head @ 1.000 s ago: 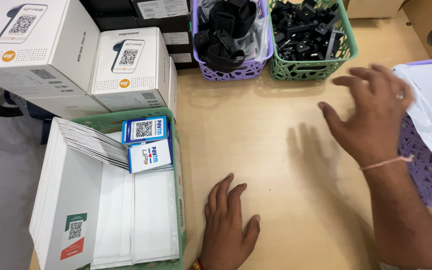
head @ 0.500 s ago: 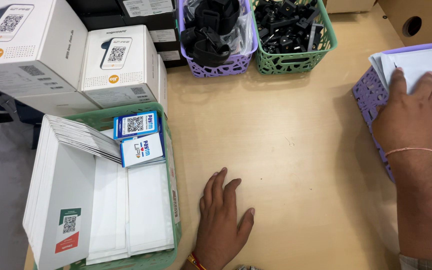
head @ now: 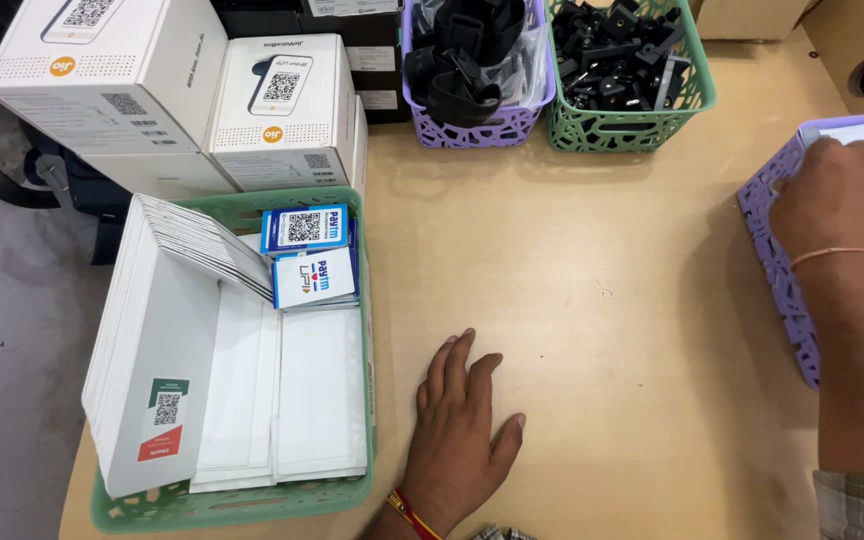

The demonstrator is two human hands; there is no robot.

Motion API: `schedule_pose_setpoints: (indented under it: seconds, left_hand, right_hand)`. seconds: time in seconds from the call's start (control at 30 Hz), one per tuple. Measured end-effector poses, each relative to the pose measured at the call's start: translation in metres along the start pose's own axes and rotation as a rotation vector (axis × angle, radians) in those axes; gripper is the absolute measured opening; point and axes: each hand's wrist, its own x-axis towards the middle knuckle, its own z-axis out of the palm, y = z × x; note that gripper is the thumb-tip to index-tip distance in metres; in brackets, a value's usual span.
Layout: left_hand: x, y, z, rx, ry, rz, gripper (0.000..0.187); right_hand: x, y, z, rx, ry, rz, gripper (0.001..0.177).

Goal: The person sorts through various payment cards and QR code labels, placing them into a green basket, and then reaches into a purple basket to handle several black straps.

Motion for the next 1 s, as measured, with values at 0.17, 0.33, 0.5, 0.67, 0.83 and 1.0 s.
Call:
schedule_pose_setpoints:
  seconds: [0.17,0.33,0.5,0.67,0.83,1.0]
  left_hand:
    - [-0.001,0.0,-0.002,0.005,-0.027,-0.004,0.063]
    - [-0.002,0.0,-0.001,0.007,-0.061,0.01,0.065]
    - [-0.007,0.003,0.0,-0.091,-0.032,0.055,0.068]
    - [-0.008,0.006,0.0,-0.244,0.044,0.124,0.083]
    - [-0.008,0.005,-0.003,-0.355,0.106,0.117,0.108]
    - [-0.008,0.004,-0.006,-0.423,0.173,0.051,0.112]
  right_hand:
    - [-0.02,-0.022,-0.061,0.138,-0.04,-0.013,0.025]
    - [-0.076,-0.066,-0.146,0.275,-0.036,-0.055,0.018]
    - [-0.109,-0.086,-0.181,0.49,-0.084,-0.191,0.013]
    - [-0.122,-0.111,-0.208,0.631,-0.124,-0.443,0.014]
    - [-0.126,-0.151,-0.224,0.804,0.013,-0.749,0.011]
    - [-0.125,-0.179,-0.24,0.9,0.035,-0.899,0.019]
